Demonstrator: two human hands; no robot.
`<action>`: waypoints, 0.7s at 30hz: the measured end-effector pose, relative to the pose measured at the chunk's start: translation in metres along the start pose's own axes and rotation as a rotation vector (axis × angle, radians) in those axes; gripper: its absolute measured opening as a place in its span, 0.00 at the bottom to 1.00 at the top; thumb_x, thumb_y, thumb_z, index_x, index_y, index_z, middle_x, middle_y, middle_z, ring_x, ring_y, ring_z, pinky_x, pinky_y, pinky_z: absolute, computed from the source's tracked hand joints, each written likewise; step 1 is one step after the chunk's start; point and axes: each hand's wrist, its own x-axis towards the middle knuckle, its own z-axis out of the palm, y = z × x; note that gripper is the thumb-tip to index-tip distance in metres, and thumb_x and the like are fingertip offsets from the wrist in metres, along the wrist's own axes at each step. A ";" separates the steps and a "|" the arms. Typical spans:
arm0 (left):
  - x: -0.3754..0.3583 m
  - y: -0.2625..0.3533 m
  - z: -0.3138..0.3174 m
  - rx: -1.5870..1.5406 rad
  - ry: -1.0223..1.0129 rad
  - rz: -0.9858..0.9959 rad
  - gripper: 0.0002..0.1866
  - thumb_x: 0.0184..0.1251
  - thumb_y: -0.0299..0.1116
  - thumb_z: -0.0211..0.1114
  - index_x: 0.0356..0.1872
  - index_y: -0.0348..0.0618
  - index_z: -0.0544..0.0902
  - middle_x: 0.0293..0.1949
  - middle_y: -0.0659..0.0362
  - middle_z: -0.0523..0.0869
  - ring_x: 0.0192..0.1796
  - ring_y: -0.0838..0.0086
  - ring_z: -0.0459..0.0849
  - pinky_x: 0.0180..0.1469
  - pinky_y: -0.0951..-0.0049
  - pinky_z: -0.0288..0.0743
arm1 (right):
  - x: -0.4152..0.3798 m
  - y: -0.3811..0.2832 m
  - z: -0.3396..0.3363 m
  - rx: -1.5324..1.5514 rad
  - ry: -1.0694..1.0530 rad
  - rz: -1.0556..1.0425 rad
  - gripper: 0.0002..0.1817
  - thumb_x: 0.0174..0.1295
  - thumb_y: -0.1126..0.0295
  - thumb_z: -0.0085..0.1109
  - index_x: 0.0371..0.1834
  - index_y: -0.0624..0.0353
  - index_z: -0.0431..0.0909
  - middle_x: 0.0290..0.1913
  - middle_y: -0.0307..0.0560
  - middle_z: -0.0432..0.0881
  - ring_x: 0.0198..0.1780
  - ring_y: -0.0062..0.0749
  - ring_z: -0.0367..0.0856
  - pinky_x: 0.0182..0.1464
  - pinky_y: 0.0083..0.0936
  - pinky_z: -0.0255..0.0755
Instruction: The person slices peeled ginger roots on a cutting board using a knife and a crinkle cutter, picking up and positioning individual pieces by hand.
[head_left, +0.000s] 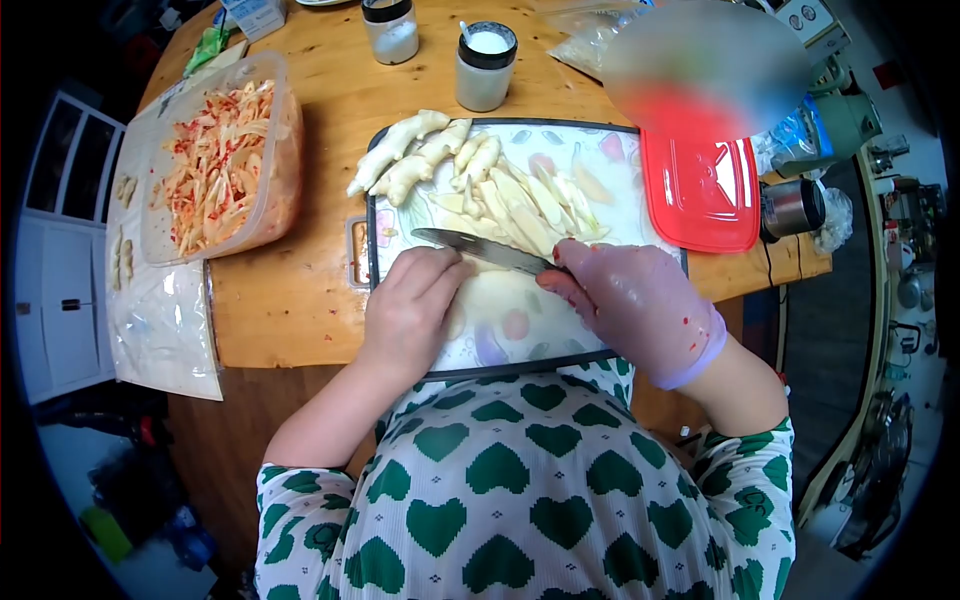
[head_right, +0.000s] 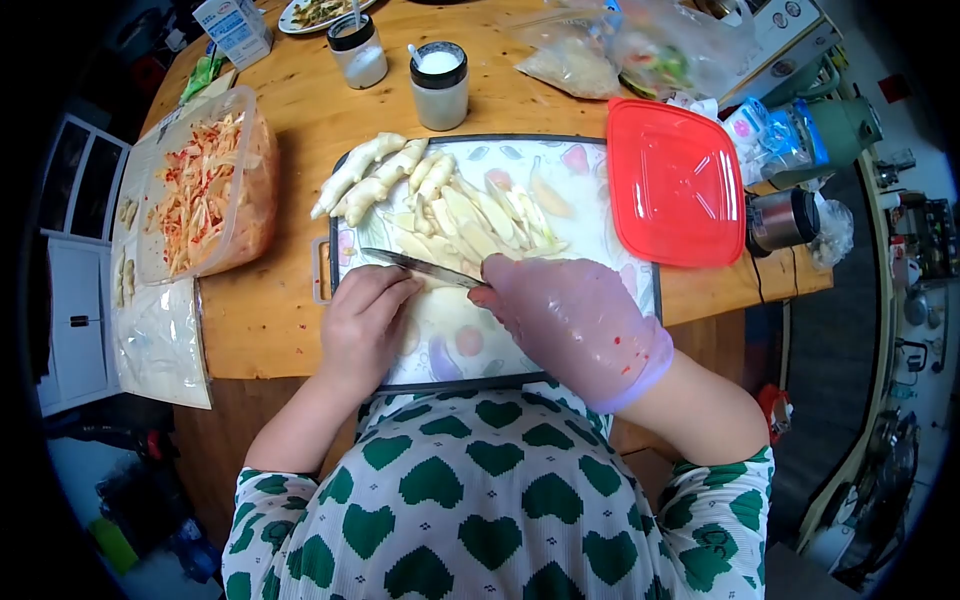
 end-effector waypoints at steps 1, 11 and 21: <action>0.000 0.000 0.000 0.001 0.000 0.000 0.19 0.54 0.21 0.68 0.50 0.38 0.90 0.51 0.53 0.89 0.54 0.56 0.88 0.52 0.62 0.85 | -0.001 -0.003 0.001 -0.041 0.007 0.007 0.16 0.82 0.55 0.57 0.42 0.56 0.80 0.31 0.56 0.88 0.37 0.58 0.90 0.37 0.49 0.81; 0.002 0.000 0.000 0.002 0.004 -0.006 0.18 0.54 0.21 0.71 0.48 0.38 0.90 0.49 0.53 0.90 0.52 0.56 0.89 0.52 0.62 0.85 | 0.002 0.001 0.004 -0.034 -0.008 -0.039 0.16 0.82 0.55 0.58 0.42 0.56 0.80 0.30 0.57 0.87 0.35 0.59 0.89 0.37 0.49 0.80; 0.006 0.000 -0.001 -0.051 0.042 0.008 0.17 0.51 0.16 0.76 0.45 0.37 0.91 0.47 0.52 0.90 0.48 0.55 0.89 0.50 0.61 0.84 | 0.018 0.012 0.002 0.199 -0.099 0.128 0.17 0.81 0.54 0.60 0.43 0.57 0.81 0.32 0.58 0.87 0.37 0.61 0.88 0.40 0.51 0.80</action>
